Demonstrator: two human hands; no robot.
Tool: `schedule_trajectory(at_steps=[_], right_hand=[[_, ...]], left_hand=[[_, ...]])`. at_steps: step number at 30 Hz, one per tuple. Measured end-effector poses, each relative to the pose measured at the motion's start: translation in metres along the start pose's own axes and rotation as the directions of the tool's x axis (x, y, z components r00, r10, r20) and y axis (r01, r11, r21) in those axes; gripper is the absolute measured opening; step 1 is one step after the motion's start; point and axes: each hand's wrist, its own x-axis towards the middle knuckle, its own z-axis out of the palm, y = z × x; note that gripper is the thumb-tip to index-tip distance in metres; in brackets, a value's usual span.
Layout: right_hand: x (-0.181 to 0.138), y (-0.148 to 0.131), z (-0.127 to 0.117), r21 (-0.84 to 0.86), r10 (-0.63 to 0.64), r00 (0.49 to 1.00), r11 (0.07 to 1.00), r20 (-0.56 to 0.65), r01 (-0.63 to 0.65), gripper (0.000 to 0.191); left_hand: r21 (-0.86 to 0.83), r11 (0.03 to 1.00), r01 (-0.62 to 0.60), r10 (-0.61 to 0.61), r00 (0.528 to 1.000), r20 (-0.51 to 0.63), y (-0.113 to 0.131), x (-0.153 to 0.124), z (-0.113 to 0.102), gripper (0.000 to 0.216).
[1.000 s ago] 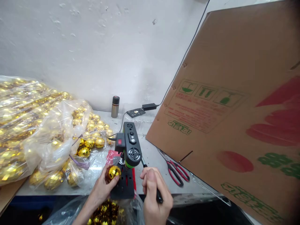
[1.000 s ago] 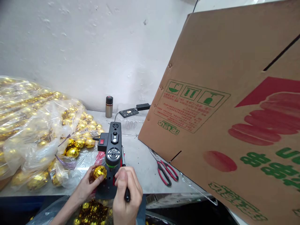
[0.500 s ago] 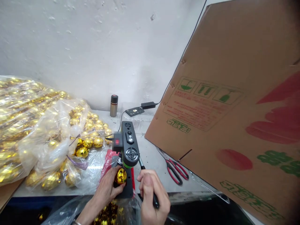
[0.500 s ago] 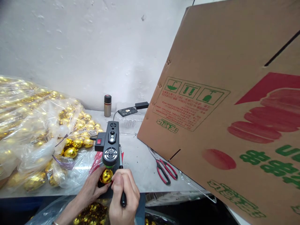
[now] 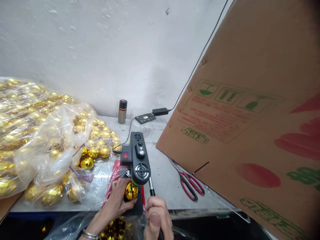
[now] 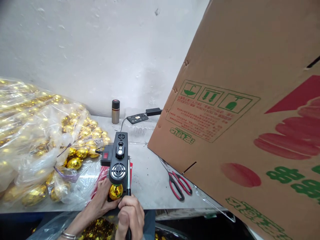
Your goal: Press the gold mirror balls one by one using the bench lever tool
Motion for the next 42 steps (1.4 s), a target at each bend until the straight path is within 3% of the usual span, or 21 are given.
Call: schedule_trajectory(at_steps=[2,7,14,17,23,36,42], right_hand=[[-0.008,0.007,-0.001,-0.026,-0.021,1.000,0.999,-0.013,0.021,0.041],[-0.019,0.007,-0.003,-0.009,0.141,0.990,0.990,0.030,-0.140,0.040],[-0.024,0.007,-0.003,0.013,0.155,0.988,0.988,0.021,-0.156,0.040],[-0.023,0.012,-0.002,0.013,0.125,0.992,0.992,0.012,-0.125,0.040],[-0.019,0.024,0.002,-0.022,-0.071,0.997,0.997,-0.037,0.070,0.040],[-0.018,0.029,0.006,0.009,-0.078,0.994,0.997,-0.074,0.079,0.039],[-0.029,0.032,0.009,0.011,-0.072,0.994,0.997,-0.077,0.073,0.040]], left_hand=[[-0.004,1.000,0.002,-0.003,1.000,-0.005,-0.001,0.000,0.002,0.049],[-0.002,1.000,0.012,-0.012,1.000,0.007,0.000,0.000,0.002,0.046],[0.001,1.000,-0.002,0.002,1.000,0.000,-0.002,0.000,0.003,0.050],[0.001,1.000,-0.003,0.003,1.000,0.003,-0.002,-0.001,0.003,0.047],[0.010,1.000,0.003,-0.003,1.000,-0.001,0.000,-0.001,0.002,0.047],[0.006,0.999,-0.037,0.037,0.999,-0.023,-0.004,0.001,0.004,0.043],[-0.002,1.000,0.001,-0.001,1.000,-0.005,0.002,0.002,-0.002,0.039]])
